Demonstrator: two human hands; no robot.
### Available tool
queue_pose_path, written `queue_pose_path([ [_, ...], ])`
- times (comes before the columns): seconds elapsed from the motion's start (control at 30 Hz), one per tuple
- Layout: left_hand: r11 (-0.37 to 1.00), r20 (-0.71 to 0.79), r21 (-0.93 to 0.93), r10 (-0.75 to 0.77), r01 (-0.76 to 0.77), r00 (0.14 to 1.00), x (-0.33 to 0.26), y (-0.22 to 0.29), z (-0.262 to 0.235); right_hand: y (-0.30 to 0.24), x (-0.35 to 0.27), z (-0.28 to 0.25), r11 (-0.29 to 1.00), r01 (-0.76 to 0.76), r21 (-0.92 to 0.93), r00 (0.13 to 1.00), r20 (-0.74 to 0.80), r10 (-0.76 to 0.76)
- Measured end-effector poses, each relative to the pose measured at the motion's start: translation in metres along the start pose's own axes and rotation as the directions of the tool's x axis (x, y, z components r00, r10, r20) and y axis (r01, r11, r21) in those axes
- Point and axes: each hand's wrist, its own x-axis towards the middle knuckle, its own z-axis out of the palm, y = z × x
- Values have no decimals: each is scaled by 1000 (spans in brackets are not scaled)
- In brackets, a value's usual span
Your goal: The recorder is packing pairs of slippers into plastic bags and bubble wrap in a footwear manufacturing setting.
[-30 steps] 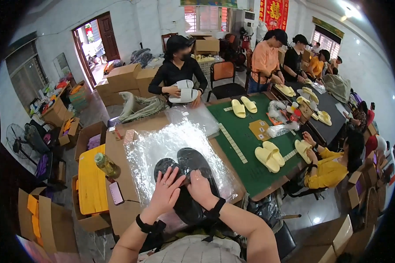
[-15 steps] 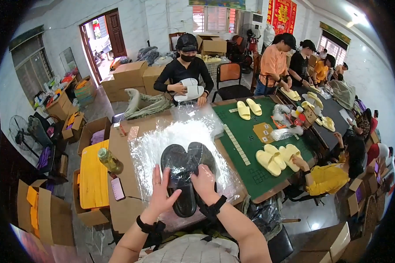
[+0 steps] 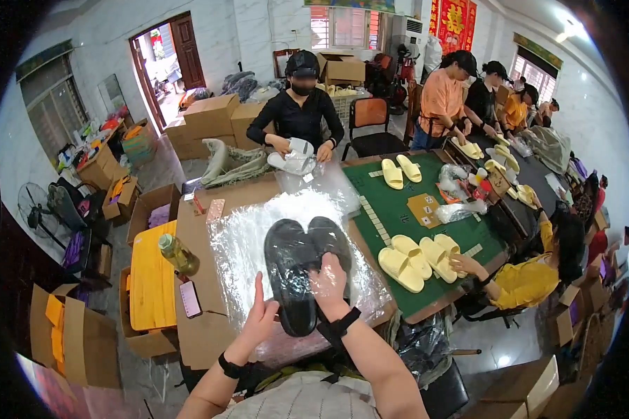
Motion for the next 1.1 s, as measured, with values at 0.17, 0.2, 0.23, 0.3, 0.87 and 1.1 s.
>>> queue_pose_path([
  [0.17,934,24,355,-39,28,999,-3,0,-12,-11,-4,6,994,27,-110,995,97,-16],
  [0.2,959,76,283,-48,24,996,-4,-1,-9,-14,-1,11,995,-16,-102,992,121,29],
  [0.23,961,91,278,-36,10,995,-5,-2,-8,-9,-1,12,998,5,-65,992,125,3],
  [0.3,916,183,397,-131,49,974,-10,-3,-14,-5,10,19,997,-10,-76,985,169,22],
  [0.87,953,318,59,-299,296,899,-25,30,-43,-5,-36,-49,939,247,240,869,374,-324],
  [1.1,579,-59,799,-195,163,979,-15,63,-70,-34,-46,-171,895,36,445,905,365,-218],
])
